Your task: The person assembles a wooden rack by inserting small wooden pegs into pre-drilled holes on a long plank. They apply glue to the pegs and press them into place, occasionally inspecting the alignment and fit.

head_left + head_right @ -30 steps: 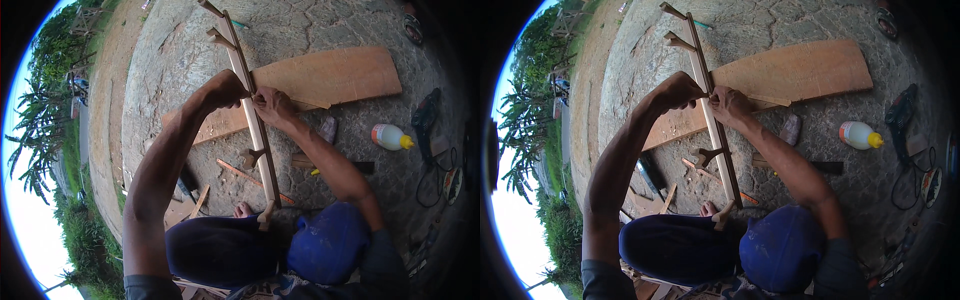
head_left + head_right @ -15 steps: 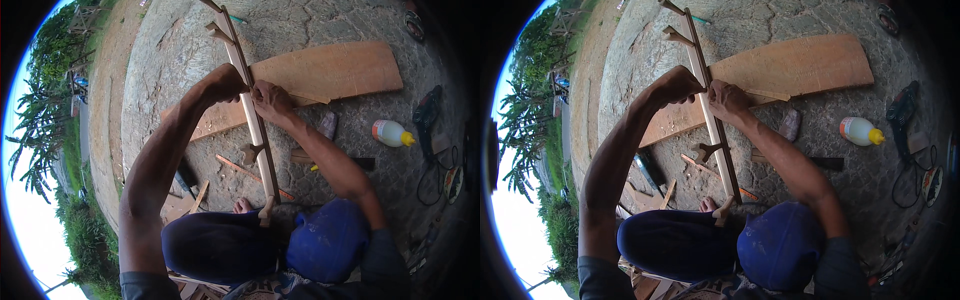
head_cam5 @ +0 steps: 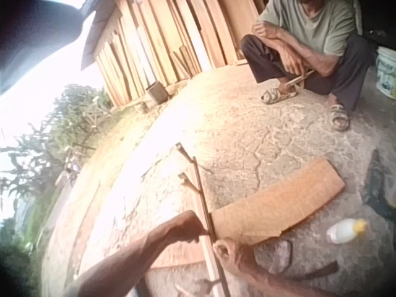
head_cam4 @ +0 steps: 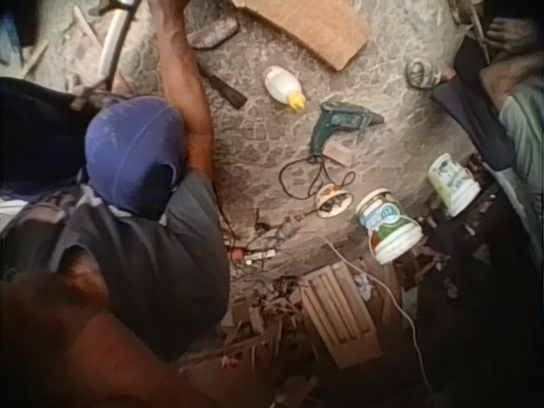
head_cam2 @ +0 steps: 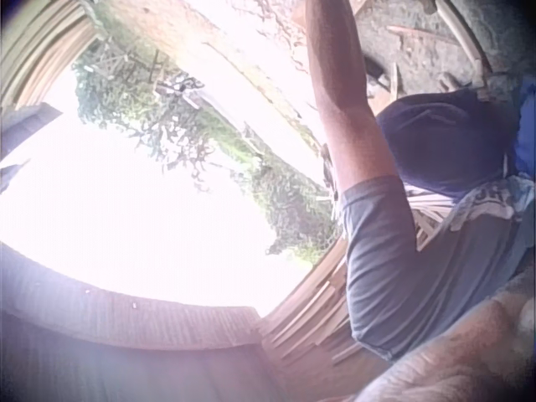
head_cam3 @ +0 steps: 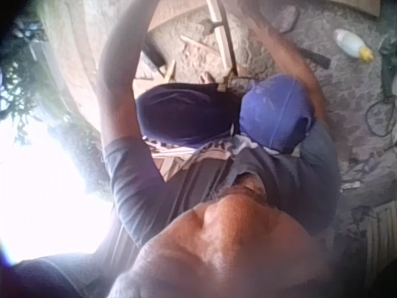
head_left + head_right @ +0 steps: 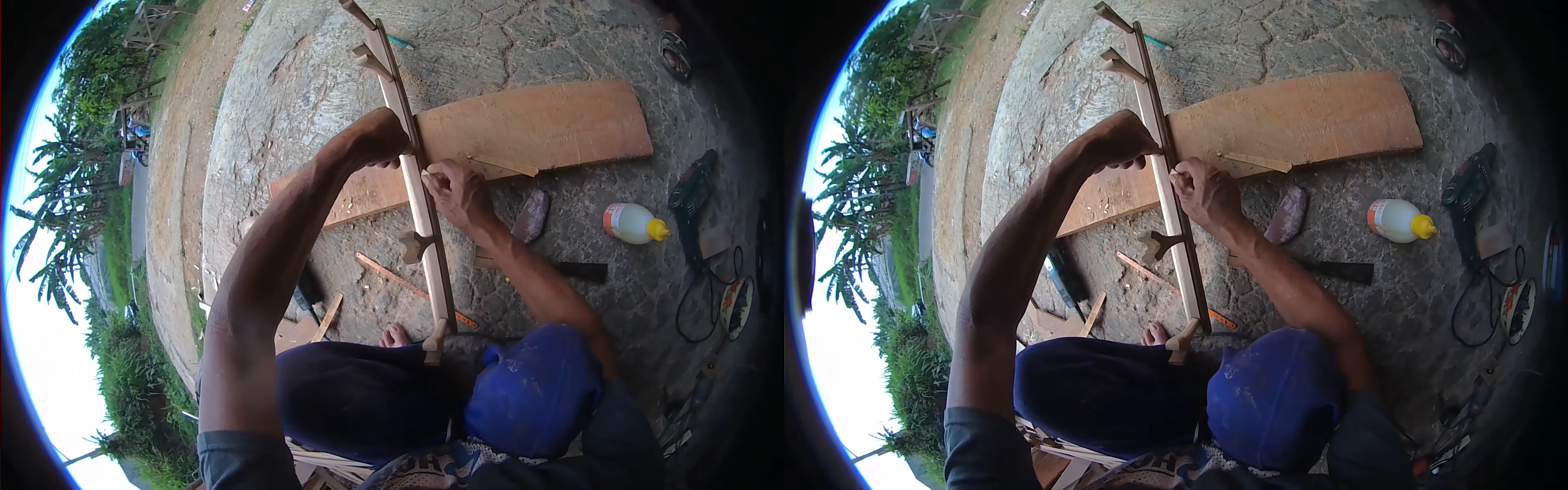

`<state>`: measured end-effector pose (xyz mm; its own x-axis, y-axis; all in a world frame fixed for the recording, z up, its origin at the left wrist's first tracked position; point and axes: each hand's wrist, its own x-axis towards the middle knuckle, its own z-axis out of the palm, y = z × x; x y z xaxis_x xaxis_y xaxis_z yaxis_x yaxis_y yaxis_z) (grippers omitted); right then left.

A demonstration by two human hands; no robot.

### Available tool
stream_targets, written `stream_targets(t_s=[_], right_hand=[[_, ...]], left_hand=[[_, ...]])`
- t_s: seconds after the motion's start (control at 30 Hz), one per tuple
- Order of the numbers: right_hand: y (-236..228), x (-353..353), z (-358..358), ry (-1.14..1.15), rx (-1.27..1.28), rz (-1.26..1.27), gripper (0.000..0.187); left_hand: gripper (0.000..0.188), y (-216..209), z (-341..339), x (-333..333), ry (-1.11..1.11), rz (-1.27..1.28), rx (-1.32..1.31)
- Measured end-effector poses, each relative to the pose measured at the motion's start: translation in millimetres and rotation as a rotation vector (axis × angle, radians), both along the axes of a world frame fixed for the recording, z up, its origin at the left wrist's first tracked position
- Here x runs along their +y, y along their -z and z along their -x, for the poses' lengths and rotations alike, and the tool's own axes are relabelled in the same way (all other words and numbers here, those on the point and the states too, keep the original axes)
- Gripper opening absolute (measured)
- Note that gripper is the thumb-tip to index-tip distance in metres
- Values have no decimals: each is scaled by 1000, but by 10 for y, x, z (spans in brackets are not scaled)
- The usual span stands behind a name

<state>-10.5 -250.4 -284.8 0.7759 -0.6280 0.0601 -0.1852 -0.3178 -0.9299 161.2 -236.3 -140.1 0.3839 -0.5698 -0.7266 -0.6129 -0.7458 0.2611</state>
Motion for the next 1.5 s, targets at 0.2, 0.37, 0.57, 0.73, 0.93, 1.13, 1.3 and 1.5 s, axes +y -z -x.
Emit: stream_targets(t_s=[0.2,0.37,0.57,0.73,0.93,1.13,1.3,1.5], right_hand=[[-331,-73,401,-160,281,194,15],[-851,-339,290,-41,42,314,19],[-1120,-528,-176,-202,38,434,20],[-1299,-567,-313,-346,264,144,28],[-958,-518,-376,-404,-57,-174,29],[-1130,-553,-442,-438,191,-104,33],[-1327,-542,-413,-405,247,-171,44],[-1473,-552,-510,-421,383,-83,51]], left_hand=[[37,9,-17,-3,23,-2,-11],[64,34,7,14,-77,117,40],[93,78,-53,46,11,199,9],[95,-11,16,137,13,393,36],[97,262,-94,126,19,545,248],[98,342,-125,152,-257,625,452],[84,339,-251,396,-468,893,341],[61,893,-409,945,-152,700,39]])
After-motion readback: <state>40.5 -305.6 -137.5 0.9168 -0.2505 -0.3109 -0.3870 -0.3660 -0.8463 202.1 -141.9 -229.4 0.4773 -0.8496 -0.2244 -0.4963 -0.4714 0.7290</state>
